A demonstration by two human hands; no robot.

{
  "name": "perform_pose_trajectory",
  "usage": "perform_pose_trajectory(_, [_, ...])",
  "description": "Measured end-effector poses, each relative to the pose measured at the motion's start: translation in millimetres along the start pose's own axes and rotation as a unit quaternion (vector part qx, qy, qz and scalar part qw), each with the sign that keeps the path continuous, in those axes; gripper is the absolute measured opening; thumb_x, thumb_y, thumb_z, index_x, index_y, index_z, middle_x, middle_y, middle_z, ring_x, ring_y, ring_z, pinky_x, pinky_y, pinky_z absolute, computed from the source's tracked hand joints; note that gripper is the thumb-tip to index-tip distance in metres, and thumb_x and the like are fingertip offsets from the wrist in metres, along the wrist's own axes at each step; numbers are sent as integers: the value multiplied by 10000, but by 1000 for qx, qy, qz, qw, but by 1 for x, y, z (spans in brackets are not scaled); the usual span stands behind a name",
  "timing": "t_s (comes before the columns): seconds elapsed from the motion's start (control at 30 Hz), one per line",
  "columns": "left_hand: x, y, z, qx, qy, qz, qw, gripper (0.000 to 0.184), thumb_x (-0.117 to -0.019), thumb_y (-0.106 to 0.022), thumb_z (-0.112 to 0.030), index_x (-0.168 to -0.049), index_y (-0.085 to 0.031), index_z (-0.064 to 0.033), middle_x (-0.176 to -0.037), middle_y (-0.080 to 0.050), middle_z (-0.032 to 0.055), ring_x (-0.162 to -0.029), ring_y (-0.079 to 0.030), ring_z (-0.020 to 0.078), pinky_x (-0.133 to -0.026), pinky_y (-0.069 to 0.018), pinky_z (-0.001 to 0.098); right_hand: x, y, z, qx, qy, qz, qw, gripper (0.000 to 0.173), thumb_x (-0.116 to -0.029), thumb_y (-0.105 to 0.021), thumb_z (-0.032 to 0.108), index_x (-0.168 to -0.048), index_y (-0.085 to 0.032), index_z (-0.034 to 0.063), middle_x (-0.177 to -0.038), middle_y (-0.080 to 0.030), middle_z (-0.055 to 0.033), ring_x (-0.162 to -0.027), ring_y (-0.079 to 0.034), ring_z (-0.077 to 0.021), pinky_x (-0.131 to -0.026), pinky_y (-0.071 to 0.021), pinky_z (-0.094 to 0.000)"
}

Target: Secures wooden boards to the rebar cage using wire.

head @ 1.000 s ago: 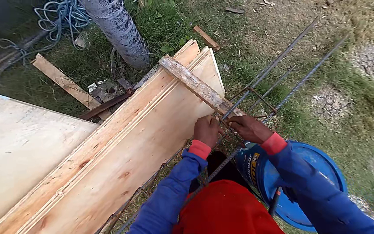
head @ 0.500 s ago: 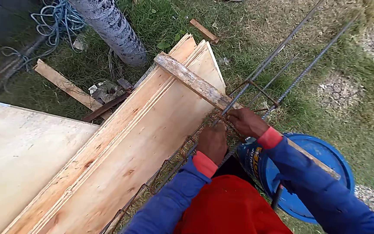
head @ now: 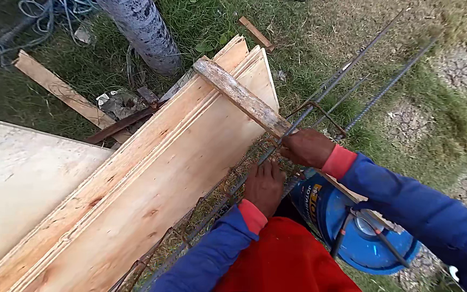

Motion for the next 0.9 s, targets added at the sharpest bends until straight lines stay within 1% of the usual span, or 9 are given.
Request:
perform_pose_trajectory(0.13, [-1,31,34,120,113,-83,983,369,-1007,-555,-334,-1256,-717,-116,-1245,-669,154,-1123,-650,332,-940,-550,500,5,3,12,37,-27,4,999,439,-1044,-492,483,-960,-682,96,-849,-694,-114,-801,-706,-332,-674,-558,-544])
perform_pose_trajectory(0.2, [-15,17,66,239,221,29,945,325,-1013,-525,-262,-1217,-711,-89,-1210,-667,134,-1108,-644,317,-930,-549,522,8,4,22,50,-30,0,998,407,-1059,-493,421,-1012,-682,63,-897,-697,-140,-813,-708,-349,-683,-564,-544])
perform_pose_trajectory(0.27, [-29,-10,86,405,292,200,843,309,-1063,-504,-243,-1224,-695,-61,-1118,-701,167,-994,-678,314,-852,-549,547,12,4,32,62,-44,-1,997,334,-1062,-496,326,-1064,-668,40,-939,-697,-165,-822,-707,-367,-680,-562,-537])
perform_pose_trajectory(0.33, [-37,-41,84,576,296,320,692,341,-1108,-447,-255,-1249,-655,-25,-1096,-700,143,-939,-673,222,-849,-549,429,15,2,39,57,-55,3,997,248,-1036,-506,207,-1109,-656,23,-983,-692,-184,-838,-705,-381,-682,-566,-542])
perform_pose_trajectory(0.4, [-42,-64,77,684,294,363,560,312,-1110,-421,-243,-1265,-600,-40,-1060,-706,98,-878,-709,167,-814,-588,340,15,1,40,57,-71,-2,996,248,-1046,-477,190,-1122,-635,15,-990,-690,-187,-838,-709,-379,-679,-565,-532])
perform_pose_trajectory(0.47, [-48,-92,80,733,264,384,495,322,-1106,-443,-191,-1355,-561,-26,-1149,-703,138,-997,-715,232,-904,-584,396,17,-5,38,63,-85,-20,994,277,-1065,-449,233,-1113,-629,29,-955,-689,-171,-798,-709,-362,-654,-564,-516])
perform_pose_trajectory(0.67, [-56,-103,89,787,341,320,403,206,-1056,-540,-91,-1246,-520,-15,-1059,-708,178,-946,-735,292,-880,-606,444,19,-28,33,25,-127,-102,986,318,-1069,-470,299,-1152,-640,43,-915,-689,-154,-696,-694,-339,-594,-561,-493])
perform_pose_trajectory(0.77, [-54,-95,98,773,408,259,411,227,-1001,-604,-19,-1222,-551,-8,-1002,-685,146,-827,-705,223,-769,-607,359,20,-35,32,4,-131,-152,980,350,-1090,-453,327,-1132,-656,46,-922,-694,-151,-683,-693,-332,-595,-566,-489])
perform_pose_trajectory(0.9, [-52,-79,104,752,435,246,430,289,-965,-611,59,-1244,-538,38,-1047,-688,181,-863,-719,229,-804,-613,347,20,-39,33,0,-134,-164,977,370,-1102,-416,344,-1140,-650,60,-922,-694,-143,-684,-691,-330,-597,-561,-489])
Point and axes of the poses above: each hand's wrist, its own x-axis away from the middle knuckle, its own y-axis out of the back of the hand, z = x × y, the point moved 6 cm from there along -x, towards the middle knuckle
